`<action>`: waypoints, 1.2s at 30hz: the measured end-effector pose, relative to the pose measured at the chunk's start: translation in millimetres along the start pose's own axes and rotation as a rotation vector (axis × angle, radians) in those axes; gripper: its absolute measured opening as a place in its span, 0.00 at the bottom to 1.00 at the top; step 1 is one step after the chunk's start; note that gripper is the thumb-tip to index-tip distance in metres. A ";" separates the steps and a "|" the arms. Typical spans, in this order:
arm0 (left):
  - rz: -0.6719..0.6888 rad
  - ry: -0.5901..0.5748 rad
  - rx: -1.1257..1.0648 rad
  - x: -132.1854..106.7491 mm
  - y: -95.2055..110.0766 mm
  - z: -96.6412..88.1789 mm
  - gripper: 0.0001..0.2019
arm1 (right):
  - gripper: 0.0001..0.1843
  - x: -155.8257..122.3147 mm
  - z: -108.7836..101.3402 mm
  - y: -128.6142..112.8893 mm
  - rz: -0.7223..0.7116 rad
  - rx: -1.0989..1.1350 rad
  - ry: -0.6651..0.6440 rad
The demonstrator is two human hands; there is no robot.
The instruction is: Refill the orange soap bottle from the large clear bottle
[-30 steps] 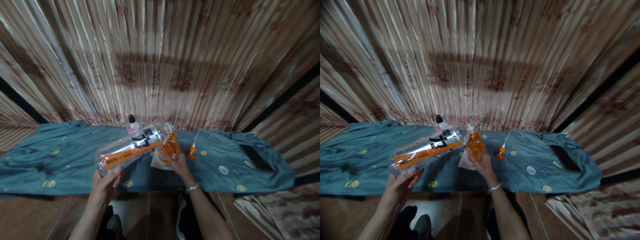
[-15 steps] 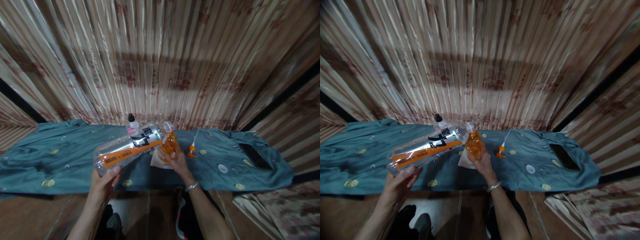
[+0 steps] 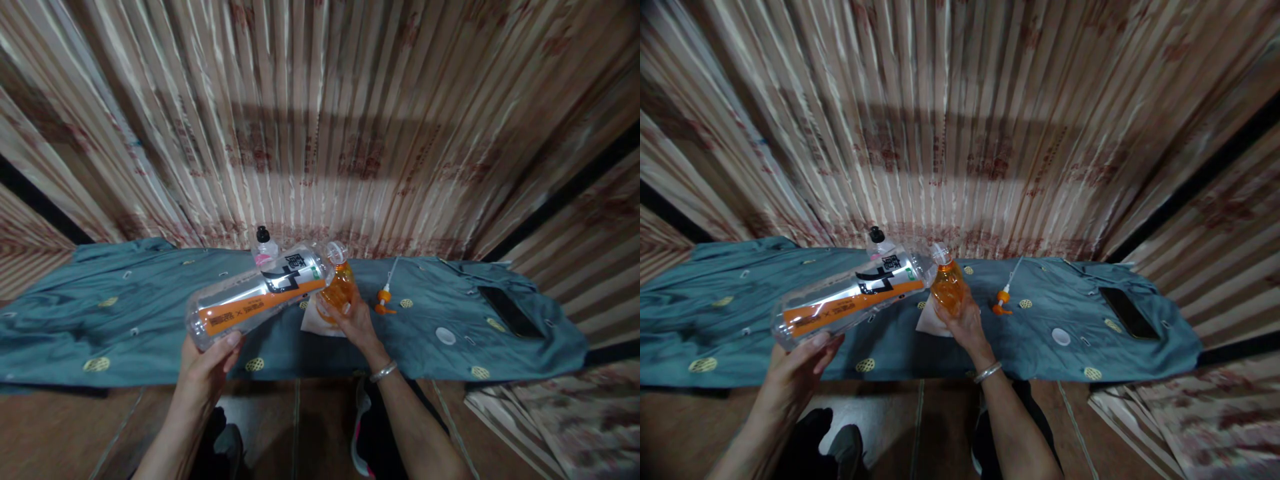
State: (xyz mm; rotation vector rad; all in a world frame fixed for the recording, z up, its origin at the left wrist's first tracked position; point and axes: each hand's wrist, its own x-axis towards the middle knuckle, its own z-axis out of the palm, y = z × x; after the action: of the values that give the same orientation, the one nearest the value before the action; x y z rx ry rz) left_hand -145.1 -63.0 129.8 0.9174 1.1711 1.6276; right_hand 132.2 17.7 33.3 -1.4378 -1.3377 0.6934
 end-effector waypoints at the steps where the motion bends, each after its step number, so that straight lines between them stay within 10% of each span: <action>1: -0.001 0.001 0.003 -0.1 0.0 0.0 0.22 | 0.39 0.2 0.0 0.6 -0.005 0.007 0.001; 36: -0.005 0.017 -0.003 -1.8 1.9 -0.1 0.25 | 0.40 -0.5 -1.2 -4.8 0.012 0.035 -0.001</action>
State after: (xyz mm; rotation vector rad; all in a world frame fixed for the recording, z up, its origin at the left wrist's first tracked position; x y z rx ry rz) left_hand -145.1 -65.0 131.5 0.8996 1.1811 1.6355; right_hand 131.4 16.4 38.0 -1.4185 -1.3125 0.7216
